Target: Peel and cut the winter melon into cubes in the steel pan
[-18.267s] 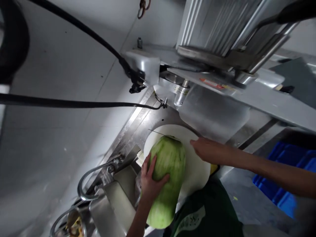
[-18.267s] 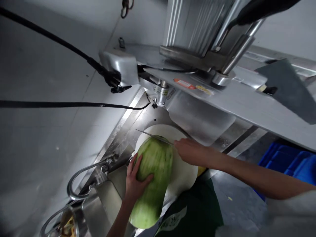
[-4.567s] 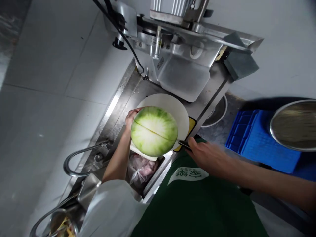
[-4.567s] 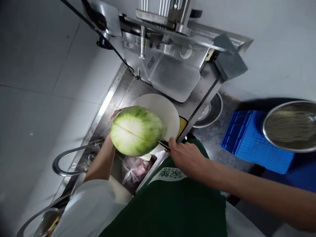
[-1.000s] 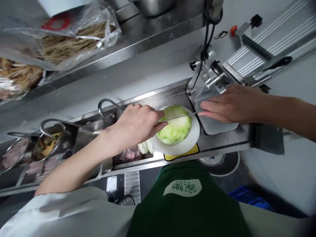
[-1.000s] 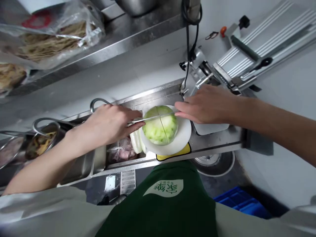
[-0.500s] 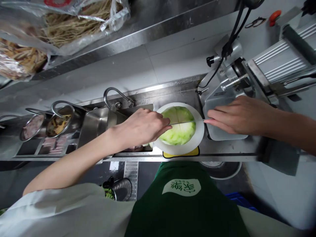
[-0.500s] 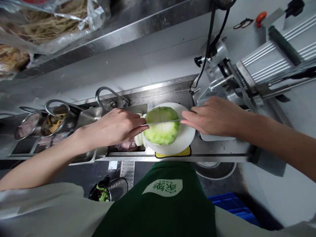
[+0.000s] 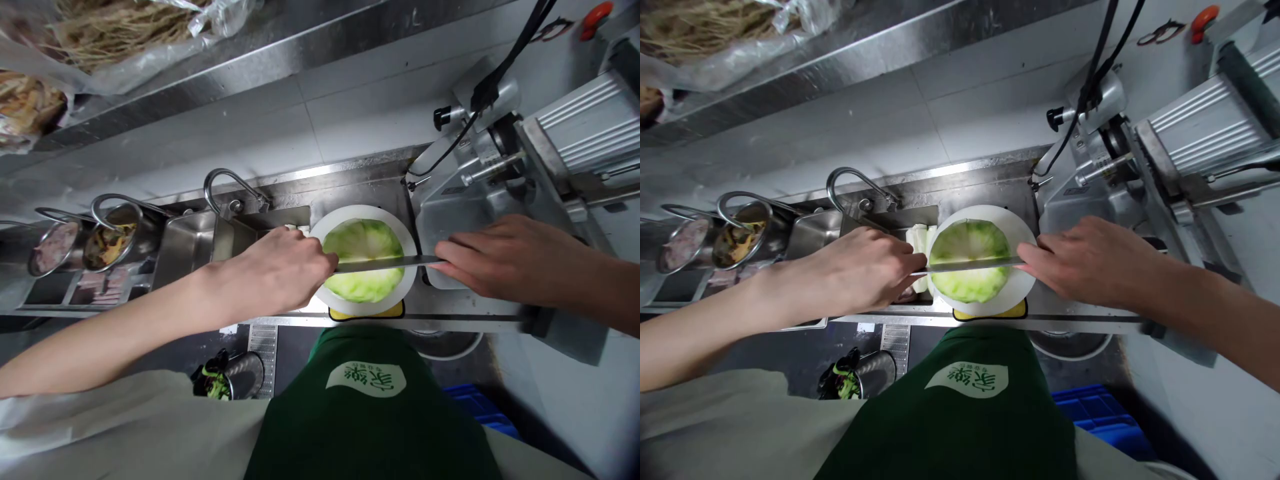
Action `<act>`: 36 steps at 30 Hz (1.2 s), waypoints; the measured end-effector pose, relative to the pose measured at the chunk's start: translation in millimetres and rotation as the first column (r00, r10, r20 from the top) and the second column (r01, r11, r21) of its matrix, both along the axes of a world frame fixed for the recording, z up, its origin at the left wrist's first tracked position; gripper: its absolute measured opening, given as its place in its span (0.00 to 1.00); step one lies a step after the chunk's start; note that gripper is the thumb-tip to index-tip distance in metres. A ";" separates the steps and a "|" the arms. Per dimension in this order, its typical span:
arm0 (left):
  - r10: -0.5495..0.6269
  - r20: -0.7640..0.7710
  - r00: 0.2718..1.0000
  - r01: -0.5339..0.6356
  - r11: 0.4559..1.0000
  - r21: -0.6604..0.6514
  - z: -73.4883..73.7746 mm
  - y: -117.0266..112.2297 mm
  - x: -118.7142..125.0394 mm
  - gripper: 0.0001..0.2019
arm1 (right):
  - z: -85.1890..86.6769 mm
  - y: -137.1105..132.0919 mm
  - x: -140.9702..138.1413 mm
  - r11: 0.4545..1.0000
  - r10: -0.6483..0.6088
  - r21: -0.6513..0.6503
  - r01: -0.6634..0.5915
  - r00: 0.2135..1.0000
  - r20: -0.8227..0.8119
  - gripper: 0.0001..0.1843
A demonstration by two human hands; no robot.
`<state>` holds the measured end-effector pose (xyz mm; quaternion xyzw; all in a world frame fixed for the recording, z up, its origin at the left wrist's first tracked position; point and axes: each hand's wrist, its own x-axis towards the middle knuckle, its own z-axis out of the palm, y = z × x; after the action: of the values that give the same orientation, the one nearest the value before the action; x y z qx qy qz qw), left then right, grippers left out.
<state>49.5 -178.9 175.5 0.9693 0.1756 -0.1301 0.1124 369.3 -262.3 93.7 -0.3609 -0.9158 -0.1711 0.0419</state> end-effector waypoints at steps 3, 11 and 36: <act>0.006 0.006 1.000 -0.005 0.996 -0.091 -4.1 3.2 -1.6 0.15 | 2.1 0.4 2.2 0.998 0.053 -0.042 -0.053 0.999 -0.011 0.14; -0.012 0.002 1.000 0.013 0.982 -0.187 -31.3 20.4 -1.9 0.14 | -1.3 12.4 7.5 0.974 0.132 -0.171 -0.150 0.985 -0.113 0.15; 0.525 0.607 0.597 -0.477 0.840 -0.257 -43.2 -12.3 -13.5 0.20 | -52.9 2.1 40.2 0.913 -0.299 -0.264 0.310 0.951 0.083 0.11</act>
<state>36.0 -191.3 132.3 0.8581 0.3849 0.2490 0.2312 409.5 -260.2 40.8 -0.4977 -0.8639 -0.0546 -0.0542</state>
